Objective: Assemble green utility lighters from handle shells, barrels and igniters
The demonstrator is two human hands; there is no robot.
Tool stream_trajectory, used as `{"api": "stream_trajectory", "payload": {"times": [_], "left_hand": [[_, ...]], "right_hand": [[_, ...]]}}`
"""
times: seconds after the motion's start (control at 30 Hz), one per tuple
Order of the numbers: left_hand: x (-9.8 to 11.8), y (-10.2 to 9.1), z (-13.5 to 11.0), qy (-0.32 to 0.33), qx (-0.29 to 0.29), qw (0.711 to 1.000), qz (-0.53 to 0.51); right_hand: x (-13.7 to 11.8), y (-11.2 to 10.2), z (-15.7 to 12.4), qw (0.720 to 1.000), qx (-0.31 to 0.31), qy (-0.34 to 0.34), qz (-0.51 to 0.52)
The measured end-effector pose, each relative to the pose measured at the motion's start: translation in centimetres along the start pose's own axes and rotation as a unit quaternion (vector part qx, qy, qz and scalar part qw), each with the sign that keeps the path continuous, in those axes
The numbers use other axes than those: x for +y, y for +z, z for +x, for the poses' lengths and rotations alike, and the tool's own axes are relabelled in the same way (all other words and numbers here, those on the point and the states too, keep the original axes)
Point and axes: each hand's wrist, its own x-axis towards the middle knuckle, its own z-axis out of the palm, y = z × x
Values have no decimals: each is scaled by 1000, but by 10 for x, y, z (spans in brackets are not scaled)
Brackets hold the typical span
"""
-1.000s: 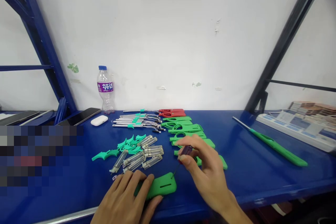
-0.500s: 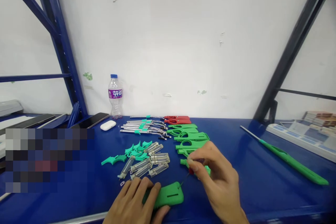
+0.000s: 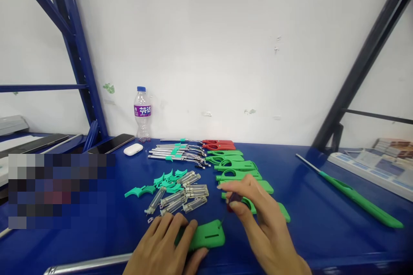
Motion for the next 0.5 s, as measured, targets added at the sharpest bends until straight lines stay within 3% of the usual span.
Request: {"api": "stream_trajectory", "payload": {"times": [0.17, 0.37, 0.5], "left_hand": [[3, -5, 3, -17, -15, 999, -29], [1, -3, 2, -11, -8, 999, -31], [1, -4, 1, -10, -18, 999, -27]], "right_hand": [[-11, -8, -1, 994, -96, 25, 36], [-4, -2, 1, 999, -7, 28, -18], [-8, -9, 0, 997, -53, 43, 21]]}}
